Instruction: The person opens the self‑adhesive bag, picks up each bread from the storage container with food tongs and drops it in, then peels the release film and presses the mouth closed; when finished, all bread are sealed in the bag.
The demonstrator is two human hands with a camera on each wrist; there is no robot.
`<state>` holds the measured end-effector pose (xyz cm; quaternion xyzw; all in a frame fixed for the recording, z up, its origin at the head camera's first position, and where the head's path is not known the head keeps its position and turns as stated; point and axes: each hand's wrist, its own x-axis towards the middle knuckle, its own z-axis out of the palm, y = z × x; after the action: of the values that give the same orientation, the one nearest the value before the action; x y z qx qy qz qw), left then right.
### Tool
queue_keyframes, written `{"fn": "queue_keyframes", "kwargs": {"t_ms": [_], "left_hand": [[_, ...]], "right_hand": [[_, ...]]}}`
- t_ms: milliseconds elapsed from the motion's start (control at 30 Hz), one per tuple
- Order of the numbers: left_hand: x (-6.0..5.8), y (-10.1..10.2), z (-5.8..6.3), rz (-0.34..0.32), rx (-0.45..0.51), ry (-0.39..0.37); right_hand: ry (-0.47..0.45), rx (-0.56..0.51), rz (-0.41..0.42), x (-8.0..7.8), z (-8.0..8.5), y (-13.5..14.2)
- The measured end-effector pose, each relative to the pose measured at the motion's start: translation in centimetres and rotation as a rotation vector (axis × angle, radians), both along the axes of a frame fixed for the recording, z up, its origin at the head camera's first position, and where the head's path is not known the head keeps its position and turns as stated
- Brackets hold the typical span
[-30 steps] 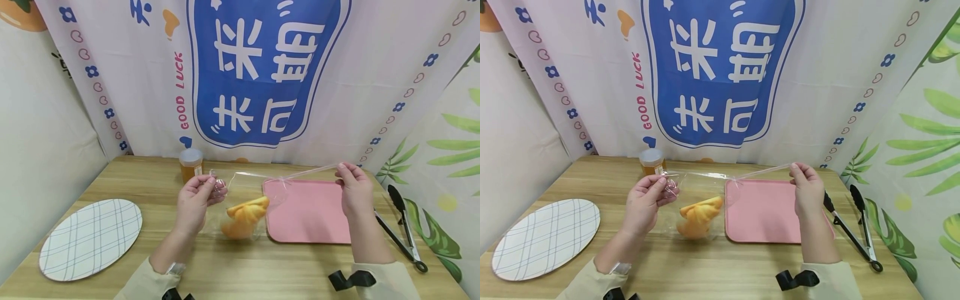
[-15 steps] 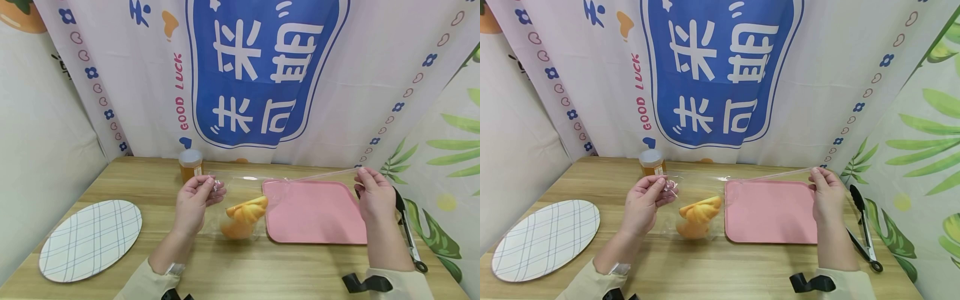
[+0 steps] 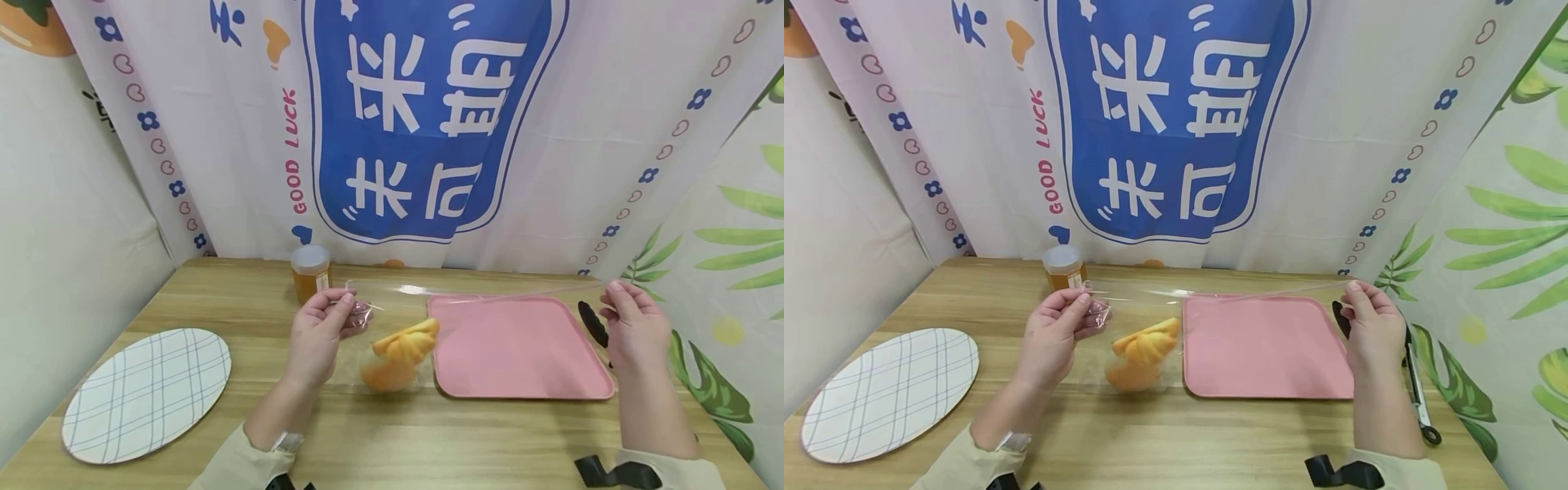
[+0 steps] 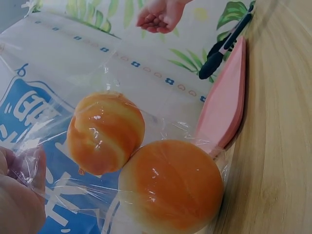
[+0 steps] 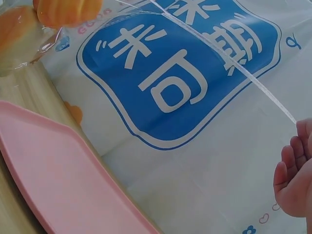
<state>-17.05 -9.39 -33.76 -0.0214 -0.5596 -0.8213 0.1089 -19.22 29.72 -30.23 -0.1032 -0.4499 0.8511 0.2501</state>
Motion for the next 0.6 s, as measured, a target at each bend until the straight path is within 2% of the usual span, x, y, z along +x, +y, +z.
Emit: {"fn": "queue_keyframes", "kwargs": {"t_ms": [167,267,300,467,600], "left_hand": [[0.0,-0.1,-0.2,0.004,-0.003,-0.002],[-0.1,-0.2,-0.2,0.002,0.001,-0.004],[-0.1,-0.2,-0.1,0.001,0.001,-0.003],[-0.1,-0.3,0.0,0.004,-0.009,-0.009],[-0.2,-0.4,0.0,0.009,-0.009,-0.018]], "right_hand": [[0.147,-0.059,0.053,1.3,0.0,2.1],[0.215,-0.032,0.059,2.1,0.3,3.3],[0.215,-0.009,0.037,2.5,0.5,3.6],[0.145,0.203,-0.070,4.4,1.3,4.9],[0.011,0.518,-0.107,6.4,1.6,6.0]]}}
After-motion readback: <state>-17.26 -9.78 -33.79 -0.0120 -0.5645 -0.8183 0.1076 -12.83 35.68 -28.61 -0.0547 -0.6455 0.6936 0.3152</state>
